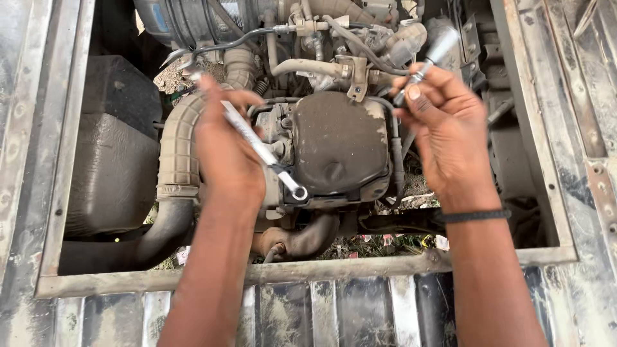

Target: The person uses a wrench to loosen and remove bolts from various engine parts. They use their hands to pull out a wire and re-secure small components onto the engine block within a vehicle bed.

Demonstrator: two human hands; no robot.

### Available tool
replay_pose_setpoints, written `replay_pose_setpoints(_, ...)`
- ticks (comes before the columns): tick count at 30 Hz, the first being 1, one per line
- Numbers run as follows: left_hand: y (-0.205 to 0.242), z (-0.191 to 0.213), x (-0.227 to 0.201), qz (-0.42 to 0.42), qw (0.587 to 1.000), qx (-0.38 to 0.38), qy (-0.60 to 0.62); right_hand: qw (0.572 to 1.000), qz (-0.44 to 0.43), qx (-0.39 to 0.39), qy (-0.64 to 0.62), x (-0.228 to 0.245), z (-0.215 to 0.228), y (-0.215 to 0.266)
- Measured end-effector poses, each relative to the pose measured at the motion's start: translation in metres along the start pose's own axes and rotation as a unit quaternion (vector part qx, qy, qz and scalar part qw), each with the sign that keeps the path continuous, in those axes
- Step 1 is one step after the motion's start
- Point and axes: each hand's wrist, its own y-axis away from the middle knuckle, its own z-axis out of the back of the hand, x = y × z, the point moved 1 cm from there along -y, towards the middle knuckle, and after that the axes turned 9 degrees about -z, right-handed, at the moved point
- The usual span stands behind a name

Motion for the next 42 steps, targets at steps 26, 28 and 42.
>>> replay_pose_setpoints(26, 0.011, -0.014, -0.001, 0.048, 0.988, 0.145, -0.001, 0.874, -0.031, -0.080, 0.478, -0.027, 0.055, 0.028)
replay_pose_setpoints(28, 0.011, -0.019, -0.002, 0.055, 0.980, 0.190, 0.033, 0.873, -0.025, -0.074, 0.482, -0.025, 0.050, 0.031)
replay_pose_setpoints(42, 0.014, -0.021, 0.015, -0.024, 0.935, 0.262, -0.238, 0.886, -0.035, -0.064, 0.457, -0.027, 0.055, 0.029)
